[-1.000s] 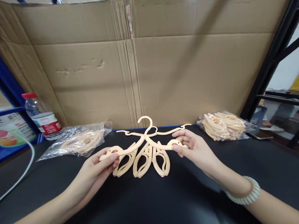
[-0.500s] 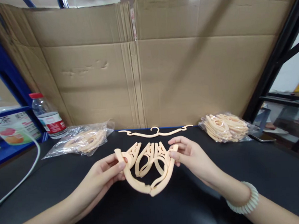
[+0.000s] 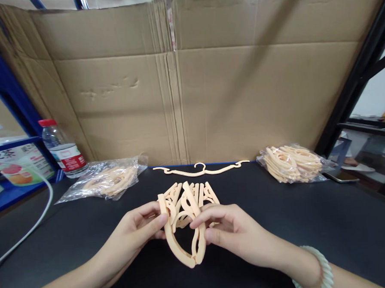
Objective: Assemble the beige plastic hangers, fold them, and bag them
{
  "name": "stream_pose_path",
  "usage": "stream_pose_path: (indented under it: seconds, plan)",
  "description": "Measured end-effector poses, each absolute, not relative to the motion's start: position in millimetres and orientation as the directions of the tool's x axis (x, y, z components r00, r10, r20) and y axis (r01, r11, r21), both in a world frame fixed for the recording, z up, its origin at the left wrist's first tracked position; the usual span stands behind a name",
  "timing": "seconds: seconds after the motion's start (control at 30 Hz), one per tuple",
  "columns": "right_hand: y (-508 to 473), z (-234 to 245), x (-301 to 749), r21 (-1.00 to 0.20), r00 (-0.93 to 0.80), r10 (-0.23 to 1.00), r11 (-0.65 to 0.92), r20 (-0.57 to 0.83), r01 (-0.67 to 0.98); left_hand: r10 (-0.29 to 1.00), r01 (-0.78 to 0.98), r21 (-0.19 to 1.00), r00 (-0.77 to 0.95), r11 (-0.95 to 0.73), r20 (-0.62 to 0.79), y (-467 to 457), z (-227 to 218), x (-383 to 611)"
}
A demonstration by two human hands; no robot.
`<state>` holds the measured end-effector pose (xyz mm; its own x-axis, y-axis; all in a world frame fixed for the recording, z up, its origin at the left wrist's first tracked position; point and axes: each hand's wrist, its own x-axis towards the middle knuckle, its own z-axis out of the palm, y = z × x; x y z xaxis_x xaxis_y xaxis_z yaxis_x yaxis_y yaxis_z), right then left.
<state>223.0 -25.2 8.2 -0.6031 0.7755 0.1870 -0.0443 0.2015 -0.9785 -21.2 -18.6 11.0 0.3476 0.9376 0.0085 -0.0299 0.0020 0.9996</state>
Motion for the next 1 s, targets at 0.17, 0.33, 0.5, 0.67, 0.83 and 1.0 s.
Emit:
stream_pose_path:
  seconds: [0.17,0.33,0.5,0.67,0.83,1.0]
  plan:
    - [-30,9,223,-0.981,-0.622,0.768,0.194,0.156,-0.006,0.943,-0.077,0.997,0.329,-0.022,0.046,-19,9,-21]
    - [-31,4,220,-0.984,-0.581,0.798,0.172,0.160,-0.036,0.944,-0.098,0.993,0.319,-0.059,0.088,-21,11,-20]
    - [-36,8,217,-0.988,-0.593,0.797,0.153,0.116,0.012,0.929,-0.056,0.989,0.340,-0.135,0.147,-24,12,-20]
    - [-40,15,217,-0.984,-0.628,0.771,0.174,0.108,0.046,0.927,-0.054,0.991,0.350,-0.121,0.132,-24,12,-18]
    - [-40,14,218,-0.979,-0.659,0.740,0.203,0.138,0.023,0.932,-0.029,0.991,0.335,-0.134,0.136,-25,16,-18]
    - [-39,12,219,-0.951,-0.642,0.745,0.299,0.182,0.077,0.954,0.001,0.993,0.280,-0.114,0.109,-25,15,-19]
